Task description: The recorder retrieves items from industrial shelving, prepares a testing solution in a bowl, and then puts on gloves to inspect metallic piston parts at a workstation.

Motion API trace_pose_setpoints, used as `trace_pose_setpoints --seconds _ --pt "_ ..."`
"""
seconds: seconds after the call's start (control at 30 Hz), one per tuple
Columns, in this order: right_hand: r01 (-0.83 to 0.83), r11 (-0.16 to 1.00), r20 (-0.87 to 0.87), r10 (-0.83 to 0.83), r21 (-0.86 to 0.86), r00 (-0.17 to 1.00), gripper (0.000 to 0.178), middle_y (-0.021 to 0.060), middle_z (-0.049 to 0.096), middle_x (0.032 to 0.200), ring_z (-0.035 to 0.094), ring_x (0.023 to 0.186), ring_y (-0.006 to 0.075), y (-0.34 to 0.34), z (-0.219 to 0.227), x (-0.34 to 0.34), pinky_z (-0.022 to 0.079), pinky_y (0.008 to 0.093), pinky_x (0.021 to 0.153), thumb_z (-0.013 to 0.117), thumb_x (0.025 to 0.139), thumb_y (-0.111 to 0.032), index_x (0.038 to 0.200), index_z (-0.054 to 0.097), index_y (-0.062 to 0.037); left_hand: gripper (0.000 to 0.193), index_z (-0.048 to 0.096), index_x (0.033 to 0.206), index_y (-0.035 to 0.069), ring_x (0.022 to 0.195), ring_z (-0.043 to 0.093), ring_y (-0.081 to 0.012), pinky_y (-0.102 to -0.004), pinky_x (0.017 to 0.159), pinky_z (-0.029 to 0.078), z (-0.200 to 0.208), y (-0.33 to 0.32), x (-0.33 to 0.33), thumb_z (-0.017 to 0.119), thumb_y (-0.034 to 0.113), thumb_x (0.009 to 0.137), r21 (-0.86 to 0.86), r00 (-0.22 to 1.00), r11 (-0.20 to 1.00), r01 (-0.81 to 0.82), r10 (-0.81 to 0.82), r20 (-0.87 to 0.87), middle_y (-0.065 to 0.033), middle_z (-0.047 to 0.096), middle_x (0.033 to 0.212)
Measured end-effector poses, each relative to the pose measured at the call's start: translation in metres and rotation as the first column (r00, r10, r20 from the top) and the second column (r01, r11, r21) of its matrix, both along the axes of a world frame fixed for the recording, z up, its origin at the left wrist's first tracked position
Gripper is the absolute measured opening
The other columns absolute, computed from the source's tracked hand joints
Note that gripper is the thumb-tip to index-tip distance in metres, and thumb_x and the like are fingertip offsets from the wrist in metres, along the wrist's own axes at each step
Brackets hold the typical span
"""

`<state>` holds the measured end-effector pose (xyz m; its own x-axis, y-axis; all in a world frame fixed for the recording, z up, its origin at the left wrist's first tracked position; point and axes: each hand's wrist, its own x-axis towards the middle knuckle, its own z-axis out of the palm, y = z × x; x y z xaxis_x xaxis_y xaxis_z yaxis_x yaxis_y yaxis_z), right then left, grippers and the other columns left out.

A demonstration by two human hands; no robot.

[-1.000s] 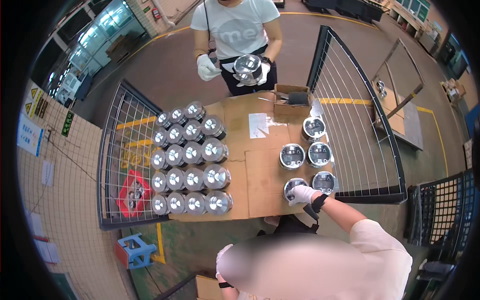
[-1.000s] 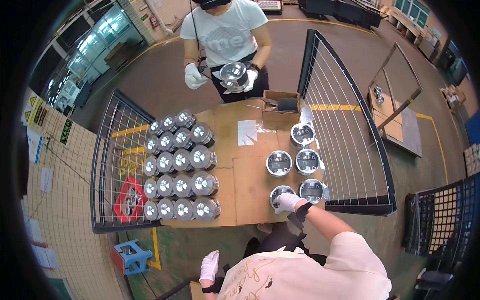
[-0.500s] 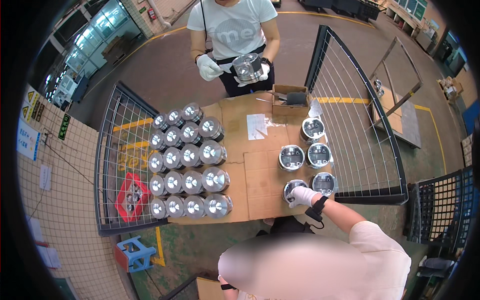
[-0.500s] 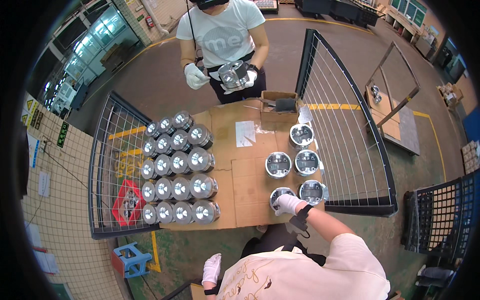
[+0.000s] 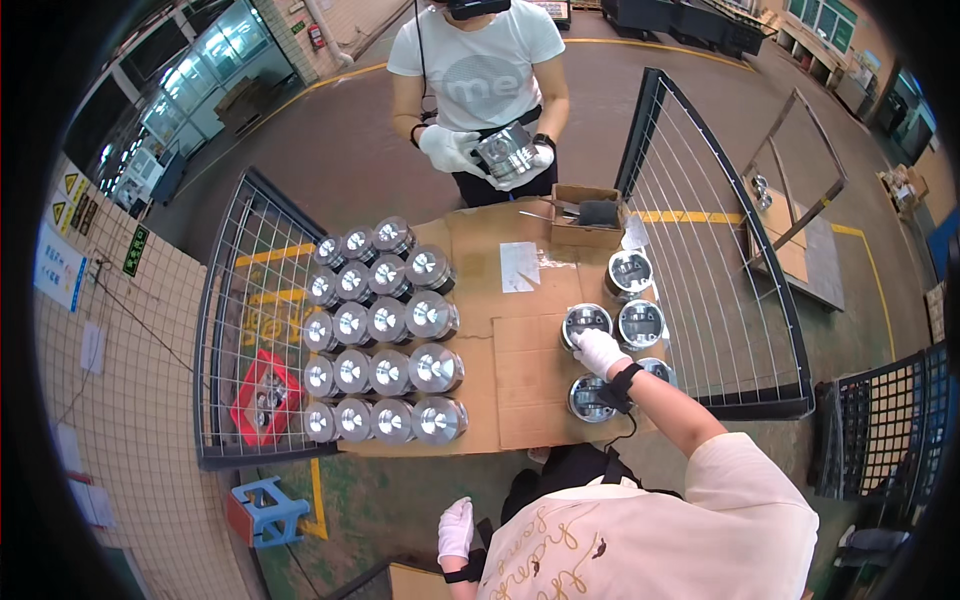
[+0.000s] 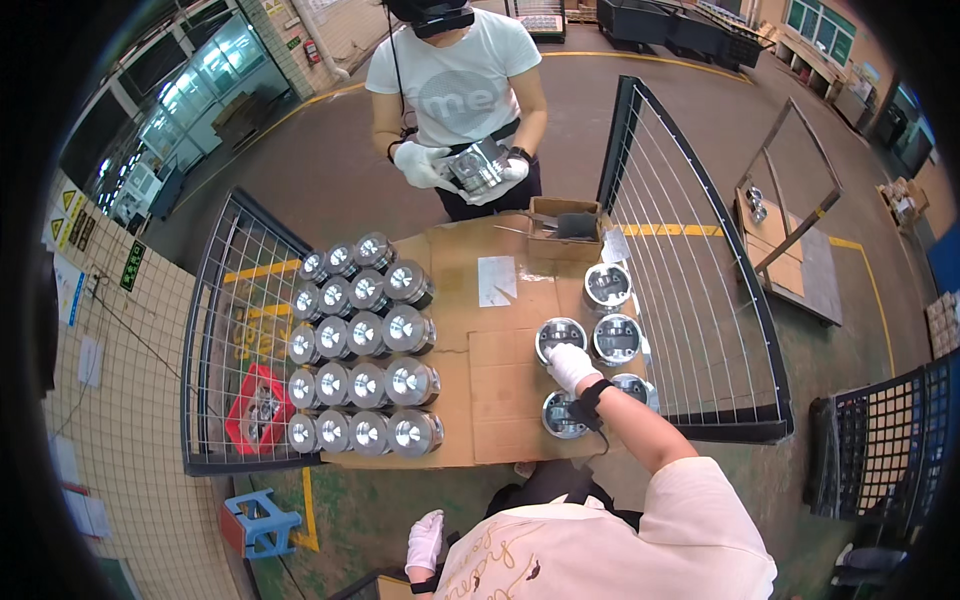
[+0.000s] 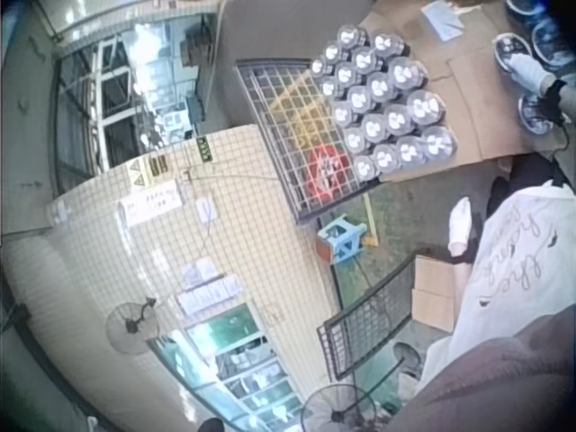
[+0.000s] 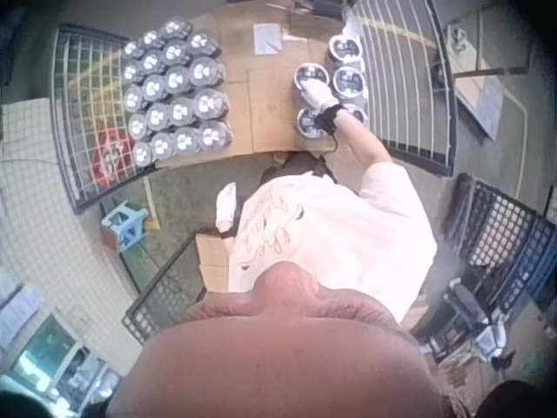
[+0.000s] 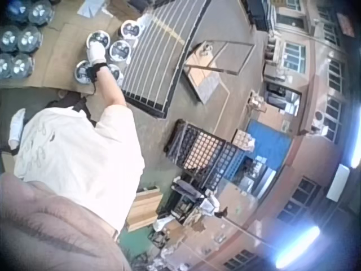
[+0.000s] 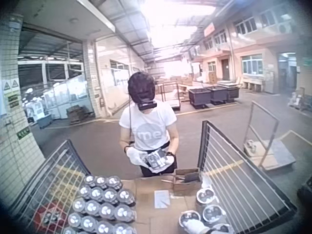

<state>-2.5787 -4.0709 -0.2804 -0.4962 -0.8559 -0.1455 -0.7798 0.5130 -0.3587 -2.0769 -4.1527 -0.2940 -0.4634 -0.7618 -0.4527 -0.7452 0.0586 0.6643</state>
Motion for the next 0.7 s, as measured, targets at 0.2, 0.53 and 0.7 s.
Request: trace_pose_setpoints --seconds 0.2,0.53,0.7 --pt "-0.035 0.998 0.034 0.033 0.051 0.999 0.015 0.0169 0.068 0.086 0.066 0.083 0.0354 0.003 0.006 -0.001 0.053 0.0443 0.076 0.062 0.075 -0.013 0.088 0.069 -0.009 0.028 0.067 0.109 0.002 0.09 0.067 -0.0185 -0.0305 0.083 0.051 0.01 0.005 0.006 0.056 0.023 0.094 0.008 0.997 0.999 -0.048 0.048 0.057 -0.0127 0.071 0.099" --pt "-0.116 0.975 0.35 0.177 -0.188 0.92 0.046 0.0236 0.064 0.102 0.062 0.096 0.0397 -0.04 0.084 0.07 0.05 0.0424 0.086 0.066 0.084 -0.033 0.112 0.06 0.0031 0.036 0.067 0.109 0.006 0.105 0.061 -0.0344 -0.0401 0.094 0.047 0.044 0.018 0.004 0.049 0.033 0.094 -0.051 0.987 0.994 -0.092 0.098 0.129 -0.0173 0.066 0.11" --pt "-0.252 0.962 0.67 0.254 -0.102 0.697 0.088 0.0273 0.059 0.121 0.063 0.107 0.0338 -0.09 0.026 0.155 0.052 0.0384 0.089 0.067 0.086 -0.043 0.146 0.023 0.0044 0.035 0.067 0.11 0.006 0.106 0.061 -0.0338 -0.0392 0.094 0.047 0.062 0.029 0.009 0.05 0.032 0.094 -0.069 0.974 0.978 -0.195 0.201 0.107 -0.0169 0.066 0.111"
